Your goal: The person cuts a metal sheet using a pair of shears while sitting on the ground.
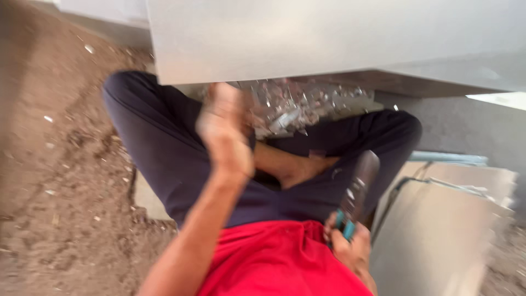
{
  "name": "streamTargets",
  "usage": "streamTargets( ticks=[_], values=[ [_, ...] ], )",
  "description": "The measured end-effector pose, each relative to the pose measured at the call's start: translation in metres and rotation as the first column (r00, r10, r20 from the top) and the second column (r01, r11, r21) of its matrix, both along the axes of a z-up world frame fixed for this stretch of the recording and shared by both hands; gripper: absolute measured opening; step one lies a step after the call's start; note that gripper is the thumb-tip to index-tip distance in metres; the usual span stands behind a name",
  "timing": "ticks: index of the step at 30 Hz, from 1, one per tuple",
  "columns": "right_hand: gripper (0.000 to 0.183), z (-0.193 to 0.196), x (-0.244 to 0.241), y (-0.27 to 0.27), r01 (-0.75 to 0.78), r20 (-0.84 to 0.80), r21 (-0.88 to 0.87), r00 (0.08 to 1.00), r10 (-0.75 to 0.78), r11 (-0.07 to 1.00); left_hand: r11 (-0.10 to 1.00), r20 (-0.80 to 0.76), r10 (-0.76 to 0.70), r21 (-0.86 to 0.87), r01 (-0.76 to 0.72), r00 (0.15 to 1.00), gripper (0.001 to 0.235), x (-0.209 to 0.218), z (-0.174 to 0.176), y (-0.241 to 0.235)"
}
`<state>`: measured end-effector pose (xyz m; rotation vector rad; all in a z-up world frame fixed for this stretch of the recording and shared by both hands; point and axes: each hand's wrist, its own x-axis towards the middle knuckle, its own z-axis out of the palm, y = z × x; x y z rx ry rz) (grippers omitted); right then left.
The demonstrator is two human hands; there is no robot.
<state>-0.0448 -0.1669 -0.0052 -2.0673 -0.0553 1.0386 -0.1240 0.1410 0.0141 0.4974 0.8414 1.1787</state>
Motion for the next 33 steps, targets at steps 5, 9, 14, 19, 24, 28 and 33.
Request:
streamTargets(
  ticks=[5, 9, 14, 19, 24, 28, 33],
  values=[
    [0.035, 0.038, 0.010, 0.052, -0.411, -0.065, 0.089, 0.907, 0.417, 0.907, 0.992, -0.295, -0.029, 0.107, 0.063, 0.955, 0.013, -0.028, -0.009, 0.005],
    [0.064, 0.068, 0.010, 0.096, -0.529, -0.325, 0.097, 0.784, 0.529, 0.843, 0.962, -0.216, -0.273, -0.081, 0.261, 0.938, 0.016, -0.048, 0.003, -0.026],
    [0.066, 0.070, 0.001, 0.129, -0.582, -0.369, 0.132, 0.722, 0.585, 0.803, 0.952, -0.214, -0.306, -0.050, 0.303, 0.928, 0.015, -0.051, 0.004, -0.028],
    [0.057, 0.077, 0.000, 0.146, -0.601, -0.387, -0.010, 0.739, 0.552, 0.799, 0.931, -0.105, -0.358, -0.121, 0.345, 0.928, 0.019, -0.054, 0.011, -0.022],
    [0.036, 0.078, 0.005, 0.147, -0.692, -0.233, -0.053, 0.709, 0.665, 0.719, 0.920, -0.111, -0.383, -0.131, 0.368, 0.917, 0.017, -0.055, 0.013, -0.018],
    [0.019, 0.072, 0.009, 0.144, -0.710, -0.160, -0.039, 0.699, 0.697, 0.703, 0.924, -0.144, -0.367, -0.172, 0.342, 0.919, 0.018, -0.055, 0.020, -0.010],
    [0.015, 0.067, 0.012, 0.140, -0.697, -0.172, -0.089, 0.715, 0.678, 0.712, 0.945, -0.537, -0.287, -0.024, 0.326, 0.793, 0.031, -0.051, 0.006, 0.023]
  ],
)
